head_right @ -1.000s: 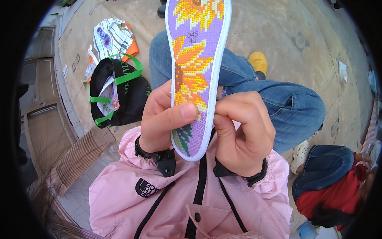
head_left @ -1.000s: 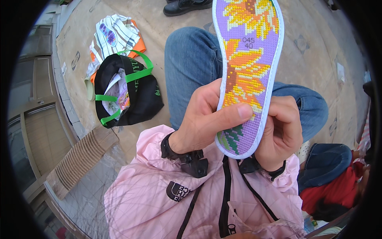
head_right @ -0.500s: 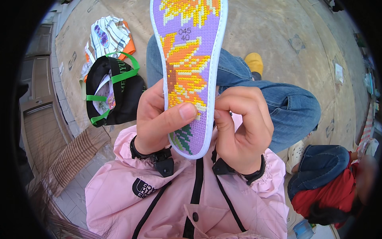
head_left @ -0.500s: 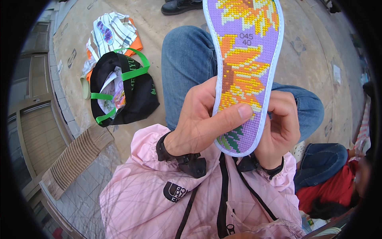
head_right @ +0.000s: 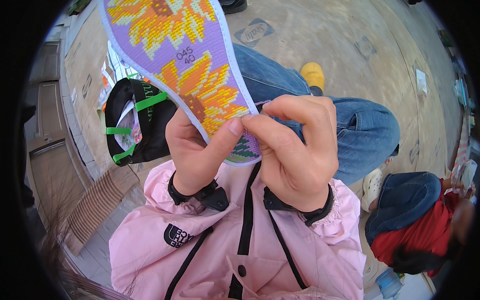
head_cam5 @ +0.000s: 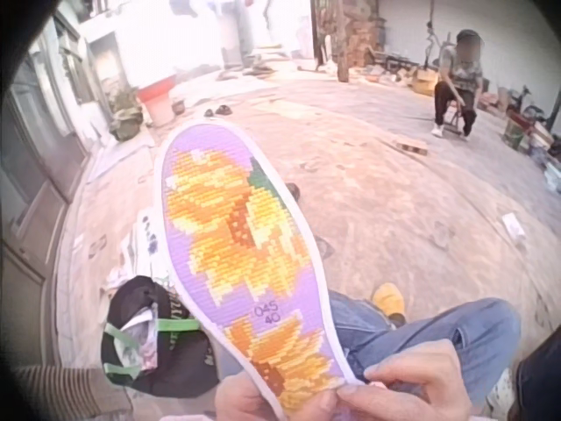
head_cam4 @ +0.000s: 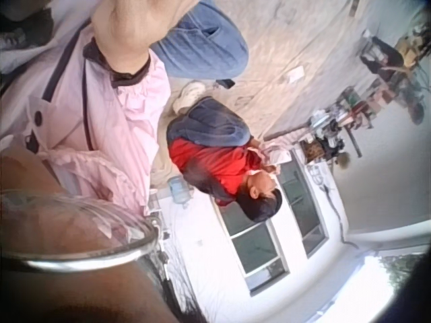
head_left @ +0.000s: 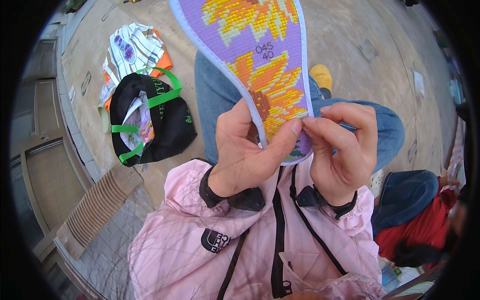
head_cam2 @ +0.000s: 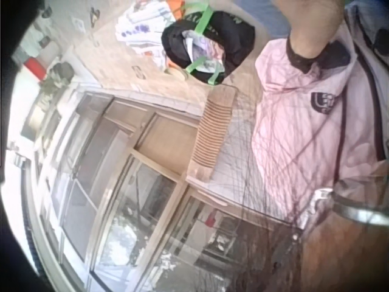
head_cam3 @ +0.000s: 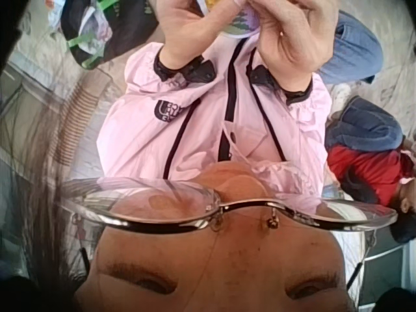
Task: The person sits on the floor and embroiders a floral pattern onto a shoe insole using a needle and thread. They retrieve thread from a nearby bag, thread the needle, and stitch the design onto the insole surface.
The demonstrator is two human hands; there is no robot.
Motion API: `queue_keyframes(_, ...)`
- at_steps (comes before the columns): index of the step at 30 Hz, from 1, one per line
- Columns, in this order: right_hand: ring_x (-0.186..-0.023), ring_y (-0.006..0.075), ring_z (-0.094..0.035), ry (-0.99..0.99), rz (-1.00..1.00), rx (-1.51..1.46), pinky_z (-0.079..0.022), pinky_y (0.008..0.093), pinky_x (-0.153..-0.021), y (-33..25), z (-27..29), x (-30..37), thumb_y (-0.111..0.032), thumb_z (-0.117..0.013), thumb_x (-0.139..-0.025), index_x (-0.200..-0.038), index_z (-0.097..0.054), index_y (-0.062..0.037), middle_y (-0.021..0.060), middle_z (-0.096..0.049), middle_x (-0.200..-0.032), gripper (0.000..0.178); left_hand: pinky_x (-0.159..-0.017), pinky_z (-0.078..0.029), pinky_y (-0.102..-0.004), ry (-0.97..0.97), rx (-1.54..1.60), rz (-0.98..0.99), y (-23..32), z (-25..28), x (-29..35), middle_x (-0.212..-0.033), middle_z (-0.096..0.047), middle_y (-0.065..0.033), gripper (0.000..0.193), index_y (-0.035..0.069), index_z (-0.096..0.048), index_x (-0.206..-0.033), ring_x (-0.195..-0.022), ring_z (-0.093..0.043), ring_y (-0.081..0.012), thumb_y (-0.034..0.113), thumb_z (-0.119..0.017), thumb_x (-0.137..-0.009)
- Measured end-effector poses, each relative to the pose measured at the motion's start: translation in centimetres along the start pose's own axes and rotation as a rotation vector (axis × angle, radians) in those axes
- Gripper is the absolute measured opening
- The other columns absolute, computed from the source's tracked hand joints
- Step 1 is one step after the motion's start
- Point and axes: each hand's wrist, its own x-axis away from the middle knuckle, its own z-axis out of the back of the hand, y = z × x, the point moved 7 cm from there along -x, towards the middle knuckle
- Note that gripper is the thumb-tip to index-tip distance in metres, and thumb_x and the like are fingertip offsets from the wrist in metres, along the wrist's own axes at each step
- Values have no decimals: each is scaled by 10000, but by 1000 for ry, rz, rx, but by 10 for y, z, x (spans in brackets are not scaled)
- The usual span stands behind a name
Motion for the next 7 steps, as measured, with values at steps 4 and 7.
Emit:
queue_keyframes(4, -824, 251, -578, 3, 197, 27, -421, 363, -660, -5, -2, 4, -44, -691, -559, -907, -664, -77, 71, -589, -948, 351, -781, -518, -257, -3, -18, 68, -8, 0, 6, -1020, -692, -56, 312, -27, -624, -1149, -907, -640, -106, -24, -683, -843)
queue_keyframes(7, -858, 244, -593, -9, 333, -72, -449, 393, -687, -11, -2, 9, -77, -693, -553, -960, -641, -75, 53, -585, -966, 410, -777, -521, -256, 78, -31, 40, -12, 2, 5, -992, -697, -51, 300, -8, -642, -1130, -891, -649, -111, -29, -687, -834)
